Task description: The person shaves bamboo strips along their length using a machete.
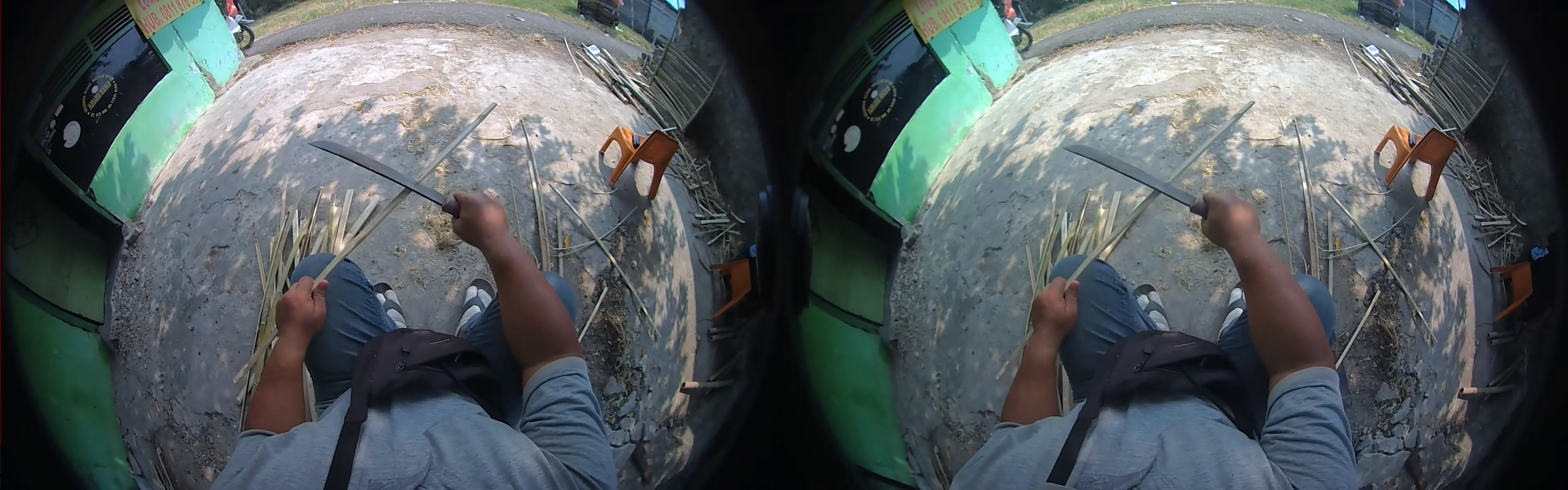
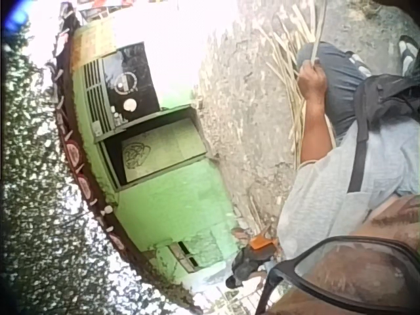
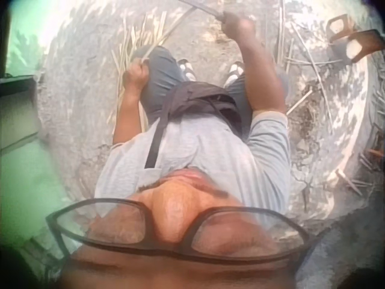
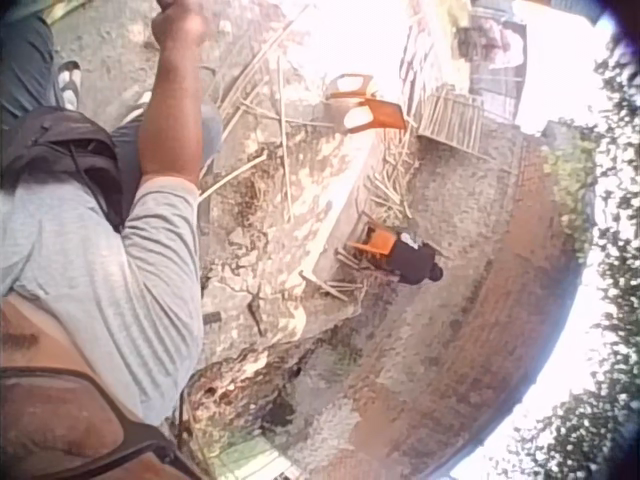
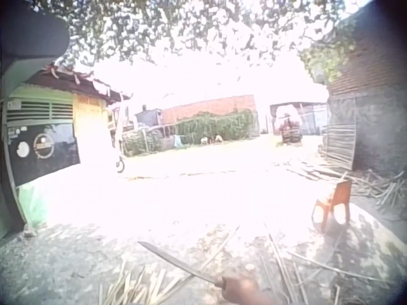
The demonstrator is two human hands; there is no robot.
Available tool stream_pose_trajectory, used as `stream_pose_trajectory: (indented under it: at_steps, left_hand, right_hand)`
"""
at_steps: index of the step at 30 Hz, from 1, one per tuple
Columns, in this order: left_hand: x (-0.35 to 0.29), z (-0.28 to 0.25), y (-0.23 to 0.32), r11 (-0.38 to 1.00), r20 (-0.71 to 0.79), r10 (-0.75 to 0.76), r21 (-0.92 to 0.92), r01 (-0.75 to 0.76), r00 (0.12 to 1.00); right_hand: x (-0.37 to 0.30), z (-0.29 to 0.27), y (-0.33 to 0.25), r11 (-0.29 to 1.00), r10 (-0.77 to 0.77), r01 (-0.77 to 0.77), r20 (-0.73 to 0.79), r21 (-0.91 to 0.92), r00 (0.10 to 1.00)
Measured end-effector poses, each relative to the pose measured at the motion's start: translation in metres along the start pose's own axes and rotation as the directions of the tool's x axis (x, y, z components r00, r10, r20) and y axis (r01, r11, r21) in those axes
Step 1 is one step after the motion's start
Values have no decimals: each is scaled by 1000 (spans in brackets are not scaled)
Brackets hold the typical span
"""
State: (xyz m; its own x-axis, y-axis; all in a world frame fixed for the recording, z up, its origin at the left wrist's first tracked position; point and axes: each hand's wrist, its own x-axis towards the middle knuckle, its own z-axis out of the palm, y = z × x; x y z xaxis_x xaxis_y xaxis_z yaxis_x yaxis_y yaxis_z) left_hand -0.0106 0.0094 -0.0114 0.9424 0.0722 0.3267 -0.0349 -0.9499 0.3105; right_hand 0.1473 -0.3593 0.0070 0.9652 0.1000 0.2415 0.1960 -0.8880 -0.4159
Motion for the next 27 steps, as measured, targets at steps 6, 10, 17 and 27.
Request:
stream_pose_trajectory:
  at_steps: [6,10,17,27]
  left_hand:
    - [0,0,-3,1000,6,-6,1,6,1000]
    - [-3,0,-7,999,3,24,-21,-24,1000]
    - [-1,-1,0,999,-3,34,-25,-34,999]
    - [-2,-1,-5,997,-7,45,-67,-45,999]
  right_hand:
    - [-16,0,-41,977,-203,211,144,-36,968]
    - [-10,-4,-33,967,-218,239,195,-89,956]
    - [1,-13,18,994,96,-95,-22,50,995]
    - [-15,-6,-28,963,-254,259,64,-74,965]
